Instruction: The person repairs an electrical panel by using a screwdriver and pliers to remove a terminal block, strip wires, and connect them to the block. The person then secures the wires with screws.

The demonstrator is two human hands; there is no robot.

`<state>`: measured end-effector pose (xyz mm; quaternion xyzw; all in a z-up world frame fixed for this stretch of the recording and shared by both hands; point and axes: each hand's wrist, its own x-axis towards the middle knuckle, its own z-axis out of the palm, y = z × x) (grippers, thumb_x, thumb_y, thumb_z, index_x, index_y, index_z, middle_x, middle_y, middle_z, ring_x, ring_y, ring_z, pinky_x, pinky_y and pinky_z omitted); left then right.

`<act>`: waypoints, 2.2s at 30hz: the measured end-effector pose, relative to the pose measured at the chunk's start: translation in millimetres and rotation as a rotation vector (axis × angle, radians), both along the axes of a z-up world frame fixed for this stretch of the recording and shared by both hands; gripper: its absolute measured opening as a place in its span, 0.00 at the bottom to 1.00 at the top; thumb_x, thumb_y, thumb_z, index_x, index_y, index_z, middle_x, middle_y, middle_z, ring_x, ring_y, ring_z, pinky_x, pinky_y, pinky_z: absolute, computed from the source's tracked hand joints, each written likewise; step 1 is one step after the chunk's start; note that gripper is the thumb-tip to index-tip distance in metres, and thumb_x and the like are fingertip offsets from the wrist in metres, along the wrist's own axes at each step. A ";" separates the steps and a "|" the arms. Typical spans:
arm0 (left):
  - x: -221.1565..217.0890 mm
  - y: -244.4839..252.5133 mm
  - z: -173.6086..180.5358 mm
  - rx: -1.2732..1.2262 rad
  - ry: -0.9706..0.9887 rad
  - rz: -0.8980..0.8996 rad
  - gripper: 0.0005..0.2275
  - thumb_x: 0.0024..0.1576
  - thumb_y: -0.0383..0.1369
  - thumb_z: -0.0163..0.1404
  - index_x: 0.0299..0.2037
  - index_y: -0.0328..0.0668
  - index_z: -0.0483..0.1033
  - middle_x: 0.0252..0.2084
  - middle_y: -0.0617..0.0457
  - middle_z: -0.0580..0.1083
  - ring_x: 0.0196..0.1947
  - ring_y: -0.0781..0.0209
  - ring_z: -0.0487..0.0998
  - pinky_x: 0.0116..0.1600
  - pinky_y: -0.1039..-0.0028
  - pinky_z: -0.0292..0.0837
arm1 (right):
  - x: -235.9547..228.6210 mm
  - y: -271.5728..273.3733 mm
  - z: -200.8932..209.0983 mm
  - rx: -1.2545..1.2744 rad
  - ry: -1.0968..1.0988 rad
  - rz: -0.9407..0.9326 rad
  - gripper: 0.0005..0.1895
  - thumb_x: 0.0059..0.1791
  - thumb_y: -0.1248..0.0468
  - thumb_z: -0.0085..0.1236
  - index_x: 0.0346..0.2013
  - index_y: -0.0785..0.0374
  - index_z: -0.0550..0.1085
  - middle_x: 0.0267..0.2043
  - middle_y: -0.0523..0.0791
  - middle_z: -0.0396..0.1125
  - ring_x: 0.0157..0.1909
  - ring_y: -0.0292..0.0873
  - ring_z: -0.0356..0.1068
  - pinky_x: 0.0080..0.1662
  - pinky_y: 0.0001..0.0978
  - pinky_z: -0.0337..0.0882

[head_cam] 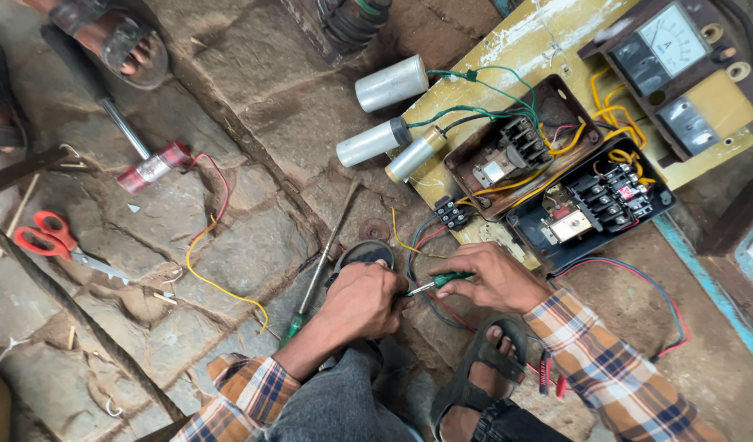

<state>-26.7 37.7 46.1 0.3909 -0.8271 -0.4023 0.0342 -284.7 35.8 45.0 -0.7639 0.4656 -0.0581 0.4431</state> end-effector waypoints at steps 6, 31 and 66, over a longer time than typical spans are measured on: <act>0.7 13.4 -38.6 -0.109 0.143 0.012 0.10 0.50 0.44 0.59 0.33 0.50 0.85 0.28 0.31 0.75 0.30 0.36 0.78 0.39 0.52 0.74 | 2.0 15.6 -2.1 -0.077 -0.070 0.016 0.18 0.39 0.59 0.71 0.43 0.58 0.82 0.34 0.45 0.77 0.37 0.49 0.75 0.40 0.42 0.73; 17.1 -50.3 -28.1 0.741 1.068 0.864 0.19 0.60 0.50 0.54 0.31 0.40 0.76 0.27 0.50 0.73 0.32 0.53 0.75 0.43 0.57 0.73 | 0.4 52.4 60.6 0.042 0.150 -0.309 0.19 0.46 0.64 0.64 0.52 0.58 0.75 0.36 0.46 0.77 0.28 0.43 0.78 0.35 0.37 0.77; 41.1 -76.5 25.9 0.094 1.948 1.183 0.13 0.71 0.42 0.40 0.37 0.44 0.62 0.32 0.53 0.63 0.36 0.59 0.65 0.53 0.63 0.67 | 123.1 51.2 92.9 0.940 -0.620 -0.876 0.28 0.51 0.58 0.55 0.67 0.49 0.69 0.26 0.44 0.69 0.16 0.31 0.59 0.17 0.21 0.58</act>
